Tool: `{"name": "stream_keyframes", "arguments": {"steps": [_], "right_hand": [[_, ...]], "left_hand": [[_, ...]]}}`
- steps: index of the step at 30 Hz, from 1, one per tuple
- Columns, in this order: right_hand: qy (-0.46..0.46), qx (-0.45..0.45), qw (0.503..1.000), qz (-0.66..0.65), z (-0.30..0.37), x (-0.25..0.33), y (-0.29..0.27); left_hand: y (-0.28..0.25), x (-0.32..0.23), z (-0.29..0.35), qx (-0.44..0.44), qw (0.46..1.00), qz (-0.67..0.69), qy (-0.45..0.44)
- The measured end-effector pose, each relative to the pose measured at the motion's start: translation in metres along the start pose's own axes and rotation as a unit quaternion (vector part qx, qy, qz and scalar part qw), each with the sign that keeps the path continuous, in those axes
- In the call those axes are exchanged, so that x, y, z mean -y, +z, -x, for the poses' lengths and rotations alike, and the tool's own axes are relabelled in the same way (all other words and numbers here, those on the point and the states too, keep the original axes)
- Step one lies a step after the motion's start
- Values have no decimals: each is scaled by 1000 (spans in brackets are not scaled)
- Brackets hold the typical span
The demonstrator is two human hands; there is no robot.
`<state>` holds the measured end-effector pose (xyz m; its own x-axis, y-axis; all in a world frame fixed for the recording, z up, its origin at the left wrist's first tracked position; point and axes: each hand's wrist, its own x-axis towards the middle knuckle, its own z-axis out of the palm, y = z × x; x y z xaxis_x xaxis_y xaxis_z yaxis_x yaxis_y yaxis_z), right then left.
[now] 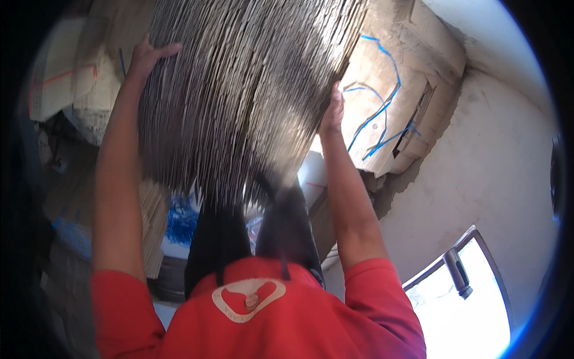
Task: The person gathers flat cardboard pieces, aligns them into a stack, and secures the bundle with blue plastic straps. The person ties the straps by hand to hold the stack together.
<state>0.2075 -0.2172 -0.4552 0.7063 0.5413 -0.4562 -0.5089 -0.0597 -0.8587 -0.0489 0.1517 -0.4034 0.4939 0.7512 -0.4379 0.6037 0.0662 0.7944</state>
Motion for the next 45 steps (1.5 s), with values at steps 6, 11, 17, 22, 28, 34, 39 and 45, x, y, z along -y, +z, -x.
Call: {"name": "stream_keyframes", "arguments": {"steps": [6, 11, 17, 22, 28, 34, 39, 45], "right_hand": [[65, -37, 997, -15, 6, 14, 15], [1, -51, 967, 251, 5, 28, 12], [-341, 113, 681, 638, 11, 89, 101], [-396, 433, 488, 646, 24, 33, 150], [-465, 567, 350, 583, 73, 6, 171], [-532, 562, 366, 517, 126, -2, 213], [-538, 591, 257, 542, 153, -45, 216], [-459, 638, 450, 424, 136, 13, 245]], "left_hand": [[-1, 4, -3, 28, 999, -22, -4], [-9, 36, -16, -23, 999, -41, 22], [-14, 37, 0, -38, 998, -56, 11], [4, -24, 3, -32, 999, -9, -20], [5, -20, 17, -62, 989, 130, -21], [12, -5, 5, -116, 991, -29, -52], [10, -2, 4, -51, 995, -76, 45], [11, 10, 10, -113, 991, -57, 53]]}}
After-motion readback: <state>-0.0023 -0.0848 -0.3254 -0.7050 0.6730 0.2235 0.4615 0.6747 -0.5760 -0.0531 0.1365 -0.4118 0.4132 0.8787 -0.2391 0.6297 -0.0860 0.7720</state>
